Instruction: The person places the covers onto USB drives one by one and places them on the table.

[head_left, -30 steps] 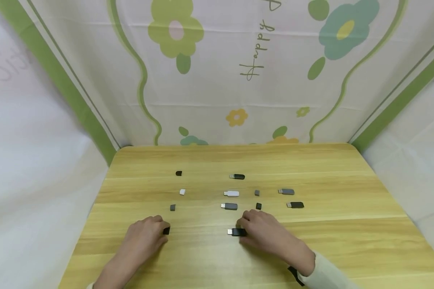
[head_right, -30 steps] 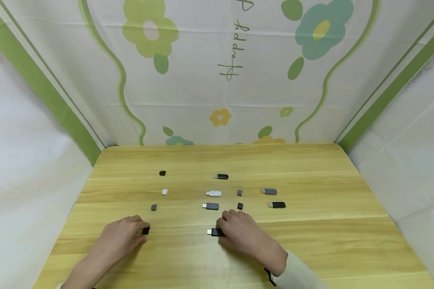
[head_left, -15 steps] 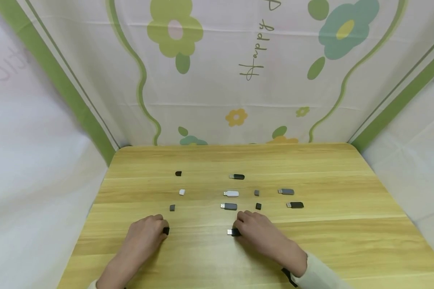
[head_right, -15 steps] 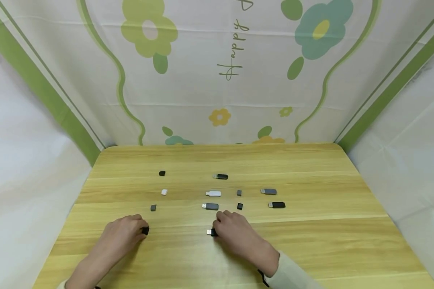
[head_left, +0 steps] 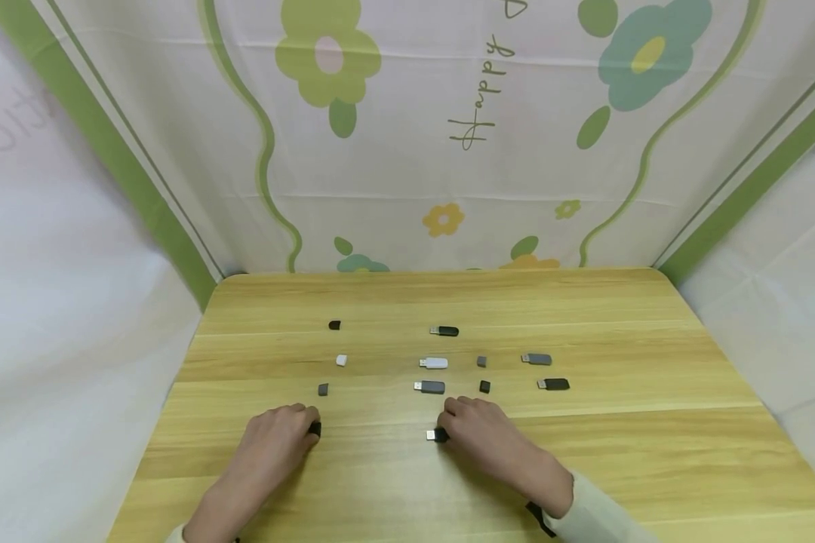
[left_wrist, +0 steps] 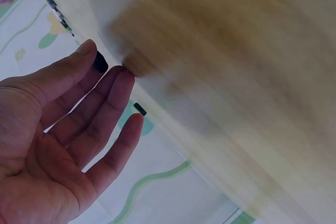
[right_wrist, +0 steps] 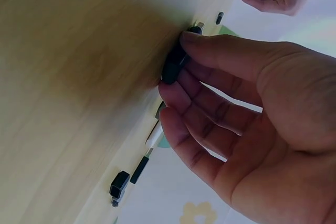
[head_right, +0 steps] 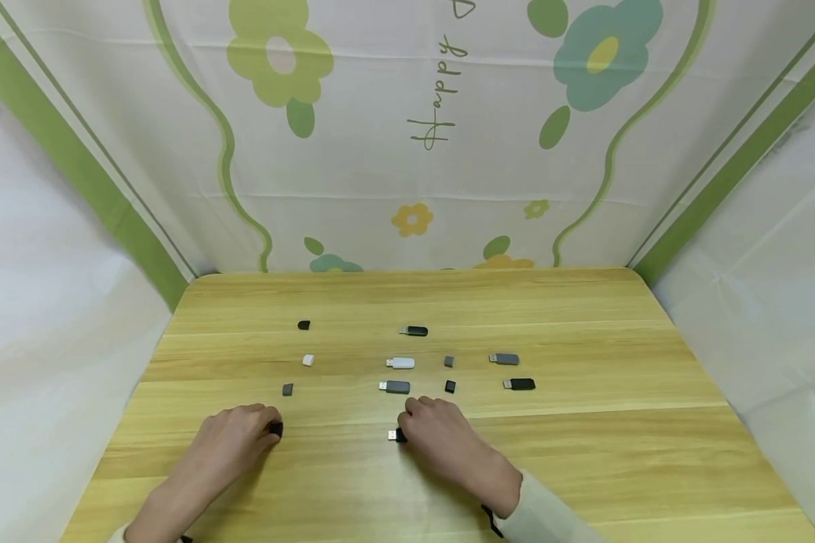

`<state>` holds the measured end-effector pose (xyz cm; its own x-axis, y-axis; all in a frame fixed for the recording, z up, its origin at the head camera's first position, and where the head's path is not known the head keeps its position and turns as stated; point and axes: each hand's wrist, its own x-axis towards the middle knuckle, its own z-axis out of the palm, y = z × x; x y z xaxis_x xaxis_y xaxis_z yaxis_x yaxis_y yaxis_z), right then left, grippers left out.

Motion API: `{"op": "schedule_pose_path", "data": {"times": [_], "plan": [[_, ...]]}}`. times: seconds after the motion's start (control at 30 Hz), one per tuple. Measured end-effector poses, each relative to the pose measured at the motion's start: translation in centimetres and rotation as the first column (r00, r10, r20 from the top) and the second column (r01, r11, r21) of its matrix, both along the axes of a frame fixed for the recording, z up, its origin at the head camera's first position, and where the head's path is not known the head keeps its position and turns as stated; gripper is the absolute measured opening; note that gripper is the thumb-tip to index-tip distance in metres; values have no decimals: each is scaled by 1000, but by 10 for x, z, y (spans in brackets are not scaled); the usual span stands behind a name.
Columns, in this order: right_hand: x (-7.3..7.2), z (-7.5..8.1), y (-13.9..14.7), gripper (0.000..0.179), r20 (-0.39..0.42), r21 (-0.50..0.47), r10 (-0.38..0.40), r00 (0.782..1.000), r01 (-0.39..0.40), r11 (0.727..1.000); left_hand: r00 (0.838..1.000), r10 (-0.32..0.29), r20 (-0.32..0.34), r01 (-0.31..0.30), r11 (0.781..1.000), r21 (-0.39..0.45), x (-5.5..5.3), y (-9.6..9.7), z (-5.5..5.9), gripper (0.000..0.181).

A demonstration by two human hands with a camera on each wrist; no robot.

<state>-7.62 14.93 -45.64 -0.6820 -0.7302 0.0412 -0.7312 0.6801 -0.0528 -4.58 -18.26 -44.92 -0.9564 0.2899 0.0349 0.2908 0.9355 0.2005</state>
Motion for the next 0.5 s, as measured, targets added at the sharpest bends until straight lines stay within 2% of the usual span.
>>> {"op": "schedule_pose_path", "data": {"times": [0.5], "plan": [[-4, 6, 1, 17, -30, -58, -4, 1000, 2, 998, 999, -31, -20, 32, 998, 46, -3, 18, 4, 22]]}}
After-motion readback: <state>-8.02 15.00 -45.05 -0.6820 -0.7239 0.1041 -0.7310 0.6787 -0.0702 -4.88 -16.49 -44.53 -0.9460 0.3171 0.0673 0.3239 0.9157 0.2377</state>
